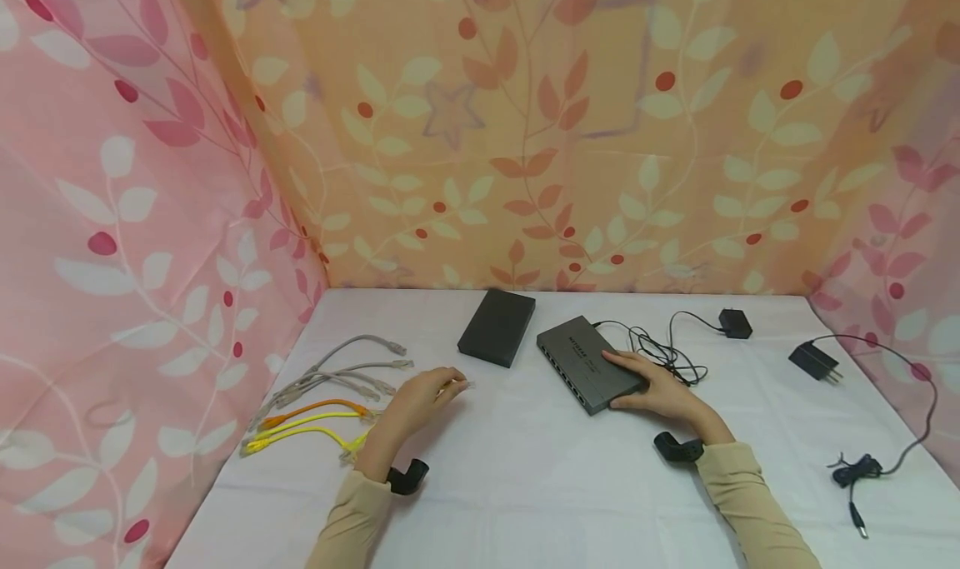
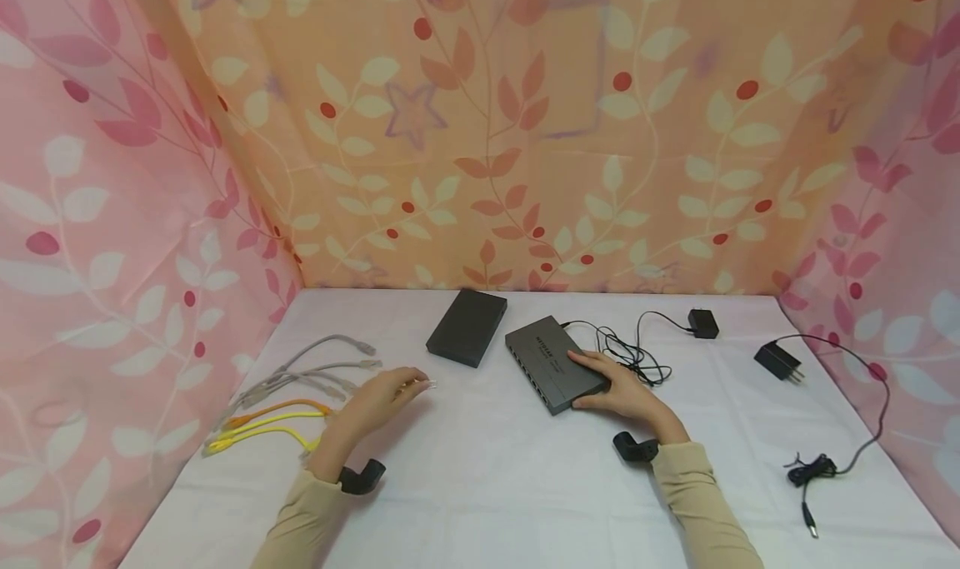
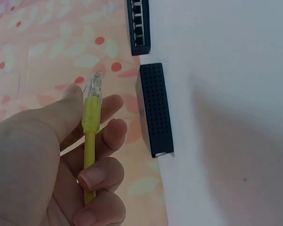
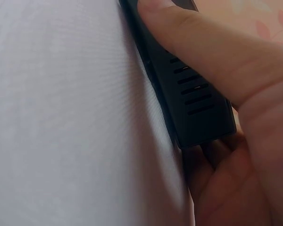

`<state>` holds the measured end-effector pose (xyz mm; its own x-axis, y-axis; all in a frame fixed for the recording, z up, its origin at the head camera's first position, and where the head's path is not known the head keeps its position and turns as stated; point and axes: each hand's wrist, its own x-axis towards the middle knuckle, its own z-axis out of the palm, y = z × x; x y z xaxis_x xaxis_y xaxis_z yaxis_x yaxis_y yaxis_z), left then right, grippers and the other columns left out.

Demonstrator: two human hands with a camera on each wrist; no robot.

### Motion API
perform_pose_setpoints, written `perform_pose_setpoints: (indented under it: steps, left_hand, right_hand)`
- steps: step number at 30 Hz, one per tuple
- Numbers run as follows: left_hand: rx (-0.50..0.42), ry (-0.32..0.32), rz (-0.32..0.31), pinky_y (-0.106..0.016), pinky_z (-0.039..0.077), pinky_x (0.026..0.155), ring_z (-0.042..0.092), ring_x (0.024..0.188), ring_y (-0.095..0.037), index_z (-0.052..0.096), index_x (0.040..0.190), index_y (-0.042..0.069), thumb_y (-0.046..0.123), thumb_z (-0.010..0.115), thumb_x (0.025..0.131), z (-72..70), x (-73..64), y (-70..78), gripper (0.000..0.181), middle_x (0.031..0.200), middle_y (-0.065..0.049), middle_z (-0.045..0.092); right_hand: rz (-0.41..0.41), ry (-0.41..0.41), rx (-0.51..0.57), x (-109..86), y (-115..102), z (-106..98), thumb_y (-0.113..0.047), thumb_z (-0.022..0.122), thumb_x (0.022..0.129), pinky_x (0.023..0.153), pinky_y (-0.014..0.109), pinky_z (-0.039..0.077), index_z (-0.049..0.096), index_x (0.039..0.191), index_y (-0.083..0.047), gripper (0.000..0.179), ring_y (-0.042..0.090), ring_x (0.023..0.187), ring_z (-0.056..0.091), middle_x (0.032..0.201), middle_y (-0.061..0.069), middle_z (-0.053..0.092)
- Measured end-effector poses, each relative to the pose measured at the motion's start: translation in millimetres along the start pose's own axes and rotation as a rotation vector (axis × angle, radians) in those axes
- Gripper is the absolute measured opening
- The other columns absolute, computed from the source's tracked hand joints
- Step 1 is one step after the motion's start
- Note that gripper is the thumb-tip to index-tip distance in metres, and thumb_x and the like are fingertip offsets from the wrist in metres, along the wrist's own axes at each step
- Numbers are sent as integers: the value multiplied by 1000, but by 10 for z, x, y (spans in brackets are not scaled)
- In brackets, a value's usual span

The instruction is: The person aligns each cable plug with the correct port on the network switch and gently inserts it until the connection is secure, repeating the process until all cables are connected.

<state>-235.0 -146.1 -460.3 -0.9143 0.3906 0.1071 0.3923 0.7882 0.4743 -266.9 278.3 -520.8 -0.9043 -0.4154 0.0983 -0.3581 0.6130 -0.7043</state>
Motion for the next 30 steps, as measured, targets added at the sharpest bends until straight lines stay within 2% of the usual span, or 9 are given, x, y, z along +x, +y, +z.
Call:
perform_pose_setpoints:
  steps: [7, 15, 22, 30]
  left_hand:
    - [-34, -59, -2, -34, 48, 81, 60, 92, -11, 65, 104, 19, 39, 45, 97, 87, 9, 92, 29, 100, 5, 66]
    - [-94, -92, 17, -27, 44, 69, 52, 73, -6, 65, 98, 20, 41, 45, 96, 234, 56, 196, 29, 88, 5, 65]
    - [-84, -80, 26, -23, 40, 60, 48, 64, -5, 64, 98, 21, 37, 47, 96, 444, 132, 391, 23, 81, 6, 63]
    - [-56, -32, 17, -23, 40, 61, 48, 64, -6, 63, 100, 21, 39, 45, 96, 644, 205, 535, 25, 79, 8, 63]
  right_hand:
    - [12, -3, 5, -9, -15, 5, -49, 77, 68, 99, 65, 22, 39, 140, -35, 83, 43, 136, 20, 149, 12, 29]
    - [13, -1, 6, -23, -21, -4, -49, 77, 68, 100, 65, 21, 40, 140, -34, 83, 43, 136, 20, 149, 13, 29]
    - [3, 4, 2, -16, -3, 8, -49, 77, 68, 100, 65, 22, 39, 140, -33, 82, 42, 136, 21, 149, 12, 29]
    - [-9, 1, -1, 6, -5, -3, -49, 77, 69, 100, 64, 23, 38, 141, -33, 83, 42, 135, 24, 149, 13, 28]
